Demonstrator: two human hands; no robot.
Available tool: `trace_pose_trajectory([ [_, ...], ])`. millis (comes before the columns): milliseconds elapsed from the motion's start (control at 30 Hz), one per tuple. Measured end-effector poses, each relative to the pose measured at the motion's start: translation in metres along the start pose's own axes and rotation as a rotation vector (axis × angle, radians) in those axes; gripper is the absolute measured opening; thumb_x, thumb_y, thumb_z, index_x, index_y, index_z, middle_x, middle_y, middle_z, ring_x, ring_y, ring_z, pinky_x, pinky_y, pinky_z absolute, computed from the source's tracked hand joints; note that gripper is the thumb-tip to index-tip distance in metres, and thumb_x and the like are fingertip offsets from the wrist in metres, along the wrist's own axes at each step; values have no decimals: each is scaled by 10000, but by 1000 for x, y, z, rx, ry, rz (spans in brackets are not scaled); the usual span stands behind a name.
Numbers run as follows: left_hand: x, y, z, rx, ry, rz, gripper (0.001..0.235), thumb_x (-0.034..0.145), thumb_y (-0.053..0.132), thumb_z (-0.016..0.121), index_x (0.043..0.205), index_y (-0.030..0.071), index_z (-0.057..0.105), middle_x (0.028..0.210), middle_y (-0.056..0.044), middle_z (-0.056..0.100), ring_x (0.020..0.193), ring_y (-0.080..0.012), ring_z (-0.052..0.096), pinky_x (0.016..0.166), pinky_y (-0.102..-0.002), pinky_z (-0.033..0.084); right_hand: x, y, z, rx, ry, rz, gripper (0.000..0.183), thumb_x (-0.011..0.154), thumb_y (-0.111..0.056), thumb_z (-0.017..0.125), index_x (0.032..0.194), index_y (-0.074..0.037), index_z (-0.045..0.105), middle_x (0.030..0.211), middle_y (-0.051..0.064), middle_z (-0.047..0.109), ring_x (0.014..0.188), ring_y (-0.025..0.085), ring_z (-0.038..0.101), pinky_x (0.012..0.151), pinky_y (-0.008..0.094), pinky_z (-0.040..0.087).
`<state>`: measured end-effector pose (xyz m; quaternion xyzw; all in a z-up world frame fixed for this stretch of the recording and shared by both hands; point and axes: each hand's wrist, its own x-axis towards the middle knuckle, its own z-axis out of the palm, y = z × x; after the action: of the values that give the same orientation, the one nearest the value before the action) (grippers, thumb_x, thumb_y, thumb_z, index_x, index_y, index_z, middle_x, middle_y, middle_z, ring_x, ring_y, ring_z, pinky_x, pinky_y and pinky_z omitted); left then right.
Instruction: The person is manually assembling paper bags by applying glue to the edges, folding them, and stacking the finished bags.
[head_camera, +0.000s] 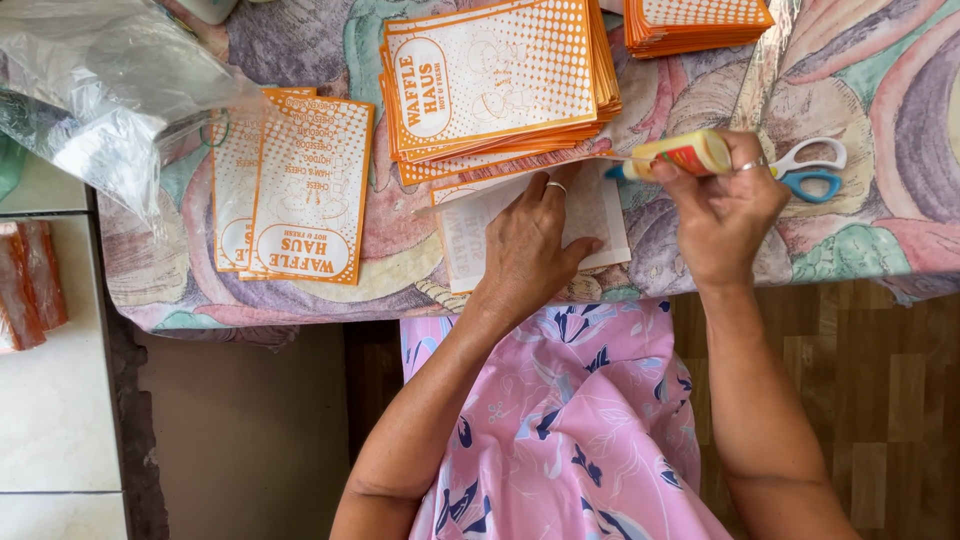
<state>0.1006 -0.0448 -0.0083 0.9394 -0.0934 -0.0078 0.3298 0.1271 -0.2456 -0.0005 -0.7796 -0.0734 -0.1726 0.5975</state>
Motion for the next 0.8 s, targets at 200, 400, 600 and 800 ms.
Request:
trace_pose_trajectory([
  [200, 0, 1, -2, -15, -43, -20, 906, 756, 399, 870, 1498, 132, 424, 1263, -114, 605, 1000, -413, 690, 719, -552, 547, 8, 8, 2, 4, 32, -40, 275, 1003, 72, 841, 1123, 70, 593, 984, 181, 677, 902, 260, 675, 760, 345, 608],
  [400, 1, 1, 0, 23, -25, -17, 720, 719, 415, 900, 1223, 33, 556, 1197, -136, 623, 952, -436, 672, 654, -563, 533, -32, -6, -33, 16, -22, 146, 263, 984, 43, 828, 1108, 50, 597, 937, 103, 637, 860, 172, 641, 800, 319, 624],
  [600, 1, 3, -3, 21, -22, -15, 852, 723, 404, 909, 1397, 74, 506, 1231, -137, 617, 1000, -451, 662, 675, -585, 531, -58, -5, -56, -71, -63, 213, 265, 970, -11, 838, 1076, 10, 596, 916, 48, 597, 866, 122, 582, 814, 266, 531],
  [800, 5, -12, 0, -7, -55, 43, 520, 797, 326, 858, 1040, 46, 494, 1108, -183, 605, 860, -496, 641, 628, -606, 502, -63, -9, -42, -87, -40, 153, 277, 952, 3, 858, 1080, 22, 613, 941, 85, 651, 861, 143, 603, 796, 277, 530],
])
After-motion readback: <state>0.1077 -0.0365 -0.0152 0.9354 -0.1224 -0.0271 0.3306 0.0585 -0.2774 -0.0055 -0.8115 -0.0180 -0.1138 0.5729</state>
